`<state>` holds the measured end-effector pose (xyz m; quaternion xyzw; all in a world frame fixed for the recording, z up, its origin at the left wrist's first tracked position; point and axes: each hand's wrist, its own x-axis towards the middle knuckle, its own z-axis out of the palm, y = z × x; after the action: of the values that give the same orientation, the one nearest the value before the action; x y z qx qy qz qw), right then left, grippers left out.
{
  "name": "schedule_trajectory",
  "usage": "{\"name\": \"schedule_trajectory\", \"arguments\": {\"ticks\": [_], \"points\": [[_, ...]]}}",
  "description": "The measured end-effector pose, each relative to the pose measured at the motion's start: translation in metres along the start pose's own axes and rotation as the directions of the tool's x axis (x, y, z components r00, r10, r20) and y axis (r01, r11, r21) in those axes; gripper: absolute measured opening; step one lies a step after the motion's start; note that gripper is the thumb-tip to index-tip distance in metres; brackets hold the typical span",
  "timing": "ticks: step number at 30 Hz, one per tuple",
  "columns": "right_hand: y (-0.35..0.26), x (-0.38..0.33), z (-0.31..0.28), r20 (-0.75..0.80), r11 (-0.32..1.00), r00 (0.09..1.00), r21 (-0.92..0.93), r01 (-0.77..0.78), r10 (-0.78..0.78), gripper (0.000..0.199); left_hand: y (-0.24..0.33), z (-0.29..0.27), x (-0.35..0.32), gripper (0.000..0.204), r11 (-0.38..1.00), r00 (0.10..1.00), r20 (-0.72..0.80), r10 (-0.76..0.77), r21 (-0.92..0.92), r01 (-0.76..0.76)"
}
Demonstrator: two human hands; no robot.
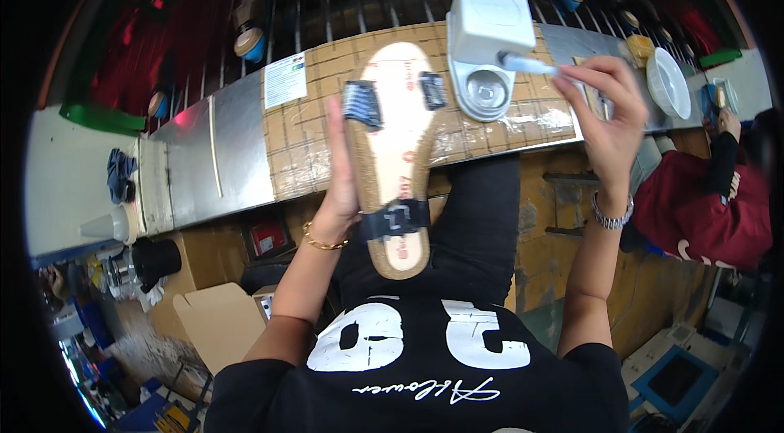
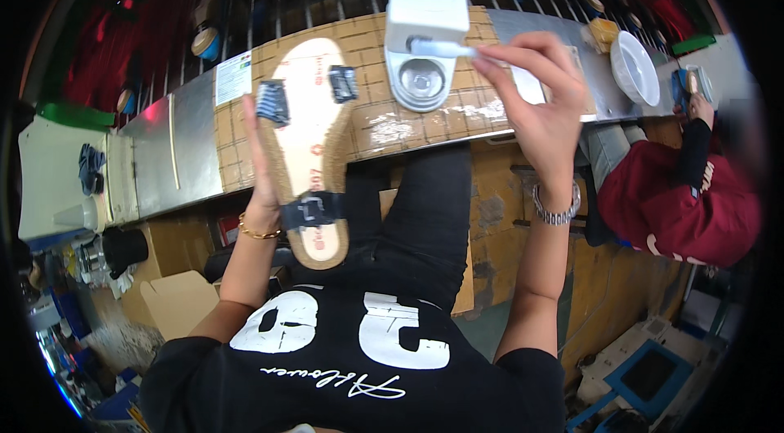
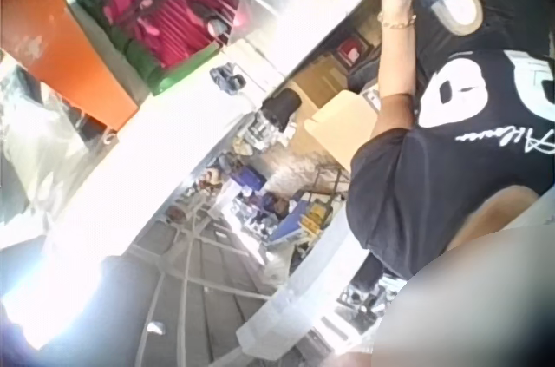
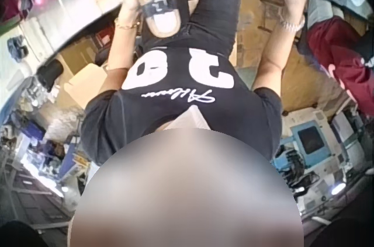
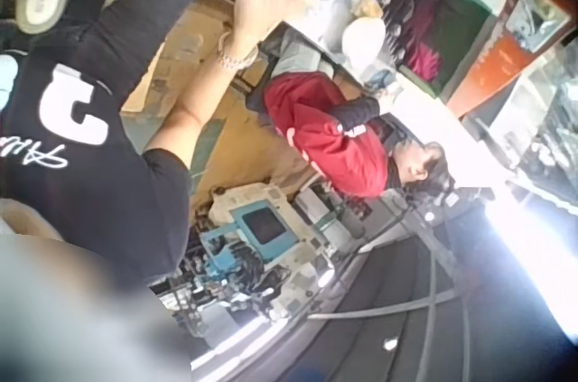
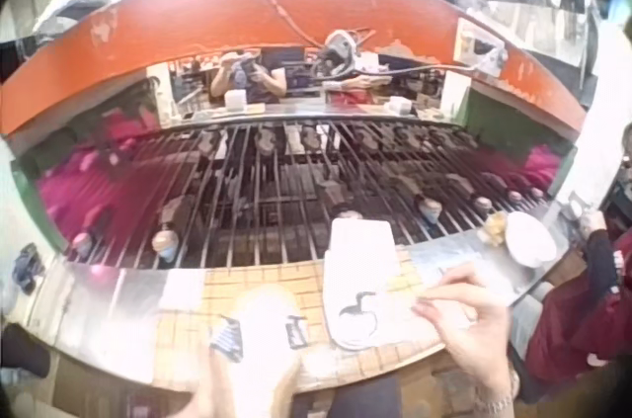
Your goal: The person holds a blue sandal and uses a small brush to apply black paint to the straps and edges. They repeatedly dip the brush into a white container and continue painting different sections of the sandal throughout the clip.
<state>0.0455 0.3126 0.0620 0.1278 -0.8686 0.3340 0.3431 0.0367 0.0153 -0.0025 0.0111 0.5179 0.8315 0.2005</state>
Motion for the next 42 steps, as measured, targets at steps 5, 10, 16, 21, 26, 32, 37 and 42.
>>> {"name": "schedule_trajectory", "arguments": {"ticks": [5, 10, 16, 21, 26, 32, 37, 42], "points": [[-0.061, -0.005, 0.013, -0.099, 0.991, 0.995, 0.128, 0.039, -0.027, 0.024, 0.011, 0.031, -0.001, 0.097, 0.997, 0.973, 0.220, 0.072, 0.005, -0.075], [-0.087, -0.009, 0.017, 0.036, 0.962, 0.999, 0.273, -0.034, 0.025, 0.019, 0.019, 0.042, -0.011, 0.094, 0.992, 0.963, 0.241, 0.122, -0.049, -0.113], [-0.095, 0.000, 0.021, -0.084, 0.980, 0.995, 0.190, 0.063, -0.048, 0.021, 0.022, 0.045, -0.017, 0.096, 0.976, 0.949, 0.237, 0.206, 0.016, -0.216], [-0.103, 0.006, 0.013, -0.068, 0.989, 0.996, 0.129, 0.070, -0.061, 0.016, 0.025, 0.041, -0.021, 0.105, 0.939, 0.938, 0.267, 0.222, 0.198, -0.279], [-0.103, 0.009, 0.007, -0.073, 0.982, 0.987, 0.118, 0.149, -0.141, 0.020, 0.029, 0.042, -0.023, 0.106, 0.940, 0.936, 0.269, 0.225, 0.195, -0.282], [-0.099, 0.009, 0.004, -0.019, 0.971, 0.987, 0.175, 0.162, -0.162, 0.024, 0.034, 0.048, -0.028, 0.104, 0.958, 0.941, 0.267, 0.206, 0.140, -0.250], [-0.096, 0.010, 0.001, 0.028, 0.961, 0.984, 0.220, 0.166, -0.176, 0.024, 0.036, 0.052, -0.028, 0.102, 0.972, 0.944, 0.268, 0.194, 0.077, -0.221], [-0.089, 0.017, -0.007, 0.144, 0.936, 0.957, 0.286, 0.204, -0.252, 0.024, 0.032, 0.055, -0.030, 0.101, 0.984, 0.952, 0.260, 0.163, -0.117, -0.137]]}}
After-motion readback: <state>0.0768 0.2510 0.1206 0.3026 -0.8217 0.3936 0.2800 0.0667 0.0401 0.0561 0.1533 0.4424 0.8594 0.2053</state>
